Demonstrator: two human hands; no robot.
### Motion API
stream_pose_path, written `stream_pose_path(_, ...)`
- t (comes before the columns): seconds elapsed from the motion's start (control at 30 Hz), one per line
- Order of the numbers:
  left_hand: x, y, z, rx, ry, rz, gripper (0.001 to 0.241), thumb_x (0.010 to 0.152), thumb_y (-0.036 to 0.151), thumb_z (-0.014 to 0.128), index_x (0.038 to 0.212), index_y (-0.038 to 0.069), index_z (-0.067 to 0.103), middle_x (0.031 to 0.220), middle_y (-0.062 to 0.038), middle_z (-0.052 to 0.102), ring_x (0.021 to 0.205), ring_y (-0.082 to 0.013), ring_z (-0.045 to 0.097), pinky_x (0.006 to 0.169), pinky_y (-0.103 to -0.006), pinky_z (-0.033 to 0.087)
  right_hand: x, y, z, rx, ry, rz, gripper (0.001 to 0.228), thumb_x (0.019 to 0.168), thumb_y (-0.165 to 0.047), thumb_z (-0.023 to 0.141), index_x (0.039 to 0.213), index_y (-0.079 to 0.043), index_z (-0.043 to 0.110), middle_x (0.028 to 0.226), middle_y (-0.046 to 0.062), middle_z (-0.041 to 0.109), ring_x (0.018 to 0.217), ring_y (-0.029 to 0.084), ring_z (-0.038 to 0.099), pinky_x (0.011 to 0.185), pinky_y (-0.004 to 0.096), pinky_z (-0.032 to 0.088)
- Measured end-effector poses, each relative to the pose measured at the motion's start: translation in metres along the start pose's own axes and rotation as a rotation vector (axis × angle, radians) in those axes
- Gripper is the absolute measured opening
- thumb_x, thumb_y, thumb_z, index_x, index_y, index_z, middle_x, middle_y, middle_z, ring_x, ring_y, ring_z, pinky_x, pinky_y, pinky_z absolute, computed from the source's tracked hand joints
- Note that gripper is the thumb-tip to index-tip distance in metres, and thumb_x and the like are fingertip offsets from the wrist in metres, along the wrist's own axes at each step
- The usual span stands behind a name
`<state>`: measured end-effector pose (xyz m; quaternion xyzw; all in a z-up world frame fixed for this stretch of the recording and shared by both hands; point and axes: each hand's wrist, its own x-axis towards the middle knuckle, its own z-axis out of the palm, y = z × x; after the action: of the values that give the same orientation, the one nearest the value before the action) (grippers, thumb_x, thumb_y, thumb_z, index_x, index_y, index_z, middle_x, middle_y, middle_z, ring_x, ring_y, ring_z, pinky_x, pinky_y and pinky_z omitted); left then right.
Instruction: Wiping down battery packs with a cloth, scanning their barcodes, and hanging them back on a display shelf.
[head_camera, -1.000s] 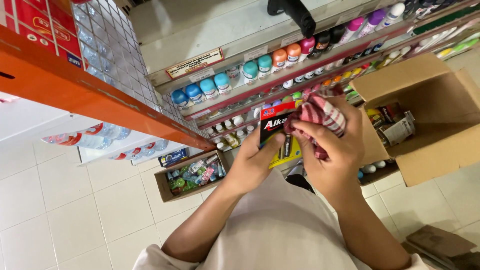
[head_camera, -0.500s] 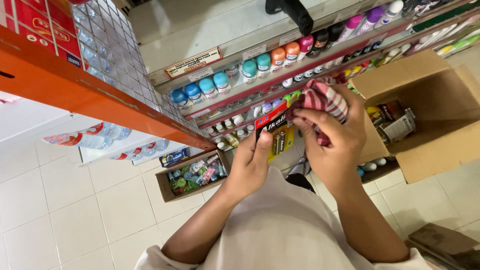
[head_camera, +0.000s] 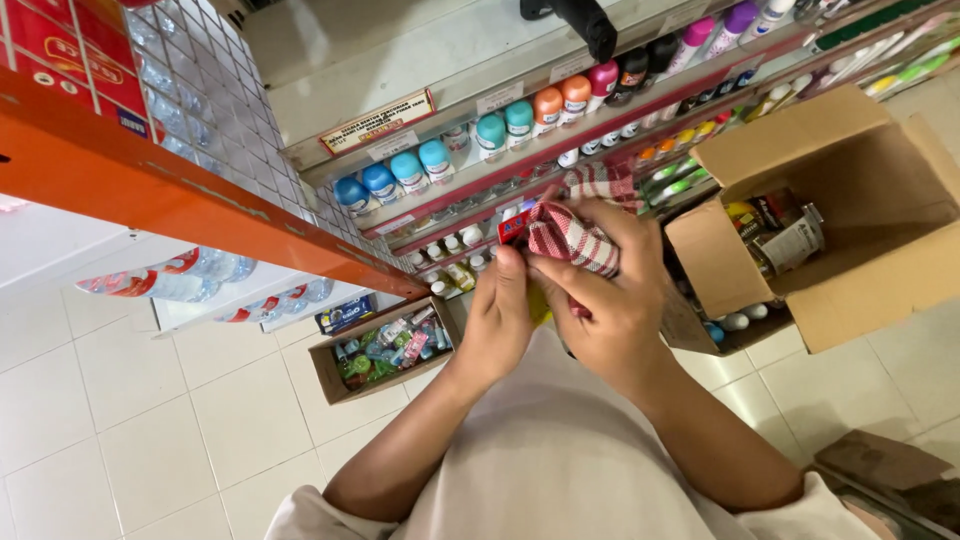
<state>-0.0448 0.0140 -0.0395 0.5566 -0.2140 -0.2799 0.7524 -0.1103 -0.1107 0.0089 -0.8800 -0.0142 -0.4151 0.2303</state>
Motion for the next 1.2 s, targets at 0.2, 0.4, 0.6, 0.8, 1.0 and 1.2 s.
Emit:
stream_pose_path(0.2,-0.006,-0.031,-0.005,0.199,0.040,0.056,0.063,0.118,0.049,0.023,0.095,0.001,0.057,0.079,0.002,0.049,0.072,-0.0082,0.042,0.063,-0.0255,0.039,0.001,0.019,0.008,0.135,0.070,0.196,0.022,0.099,-0.008,0.088,0.116,-0.015,0.076,0.141,0.012,0.054,0.131,0.026,0.060,0.108,0.035,0.053)
stream_pose_path(0.4,0.002,-0.016,-0.004,0.103,0.047,0.016,0.061,0.110,0.049,0.022,0.109,0.002,0.061,0.087,0.002,0.058,0.076,-0.0073,0.050,0.067,-0.0258,0.045,0.004,0.012,0.006,0.042,-0.007,-0.007,0.030,0.082,-0.006,0.090,0.108,-0.015,0.078,0.132,0.013,0.058,0.121,0.032,0.058,0.100,0.045,0.050)
stream_pose_path(0.6,0.005,-0.041,-0.012,0.115,0.101,0.030,0.063,0.118,0.046,0.026,0.101,-0.001,0.063,0.085,-0.002,0.055,0.076,-0.0096,0.047,0.066,-0.0273,0.043,-0.001,0.011,0.014,0.027,0.067,0.103,0.030,0.089,-0.007,0.091,0.115,-0.014,0.077,0.137,0.014,0.055,0.127,0.031,0.058,0.101,0.039,0.054)
stream_pose_path(0.8,0.001,-0.018,-0.014,0.168,0.083,-0.004,0.064,0.116,0.046,0.026,0.102,-0.001,0.066,0.082,-0.002,0.059,0.073,-0.0088,0.051,0.066,-0.0269,0.047,-0.005,0.034,0.017,0.088,0.079,0.172,0.028,0.092,-0.004,0.090,0.115,-0.015,0.077,0.141,0.013,0.055,0.127,0.027,0.061,0.105,0.036,0.057)
stream_pose_path(1.0,0.006,-0.010,-0.006,0.033,0.038,0.063,0.062,0.115,0.046,0.025,0.125,-0.004,0.061,0.105,-0.004,0.064,0.094,-0.0093,0.057,0.083,-0.0264,0.050,-0.004,0.009,0.012,0.023,0.015,0.027,0.032,0.080,-0.003,0.093,0.108,-0.011,0.079,0.130,0.015,0.058,0.116,0.034,0.059,0.098,0.042,0.051)
stream_pose_path(1.2,0.003,-0.009,-0.002,0.094,0.042,0.006,0.060,0.112,0.045,0.026,0.132,-0.002,0.058,0.112,-0.005,0.065,0.101,-0.0085,0.058,0.090,-0.0254,0.050,-0.010,0.028,0.017,0.116,0.075,0.193,0.031,0.090,-0.003,0.091,0.115,-0.014,0.077,0.136,0.012,0.058,0.128,0.027,0.062,0.108,0.038,0.054)
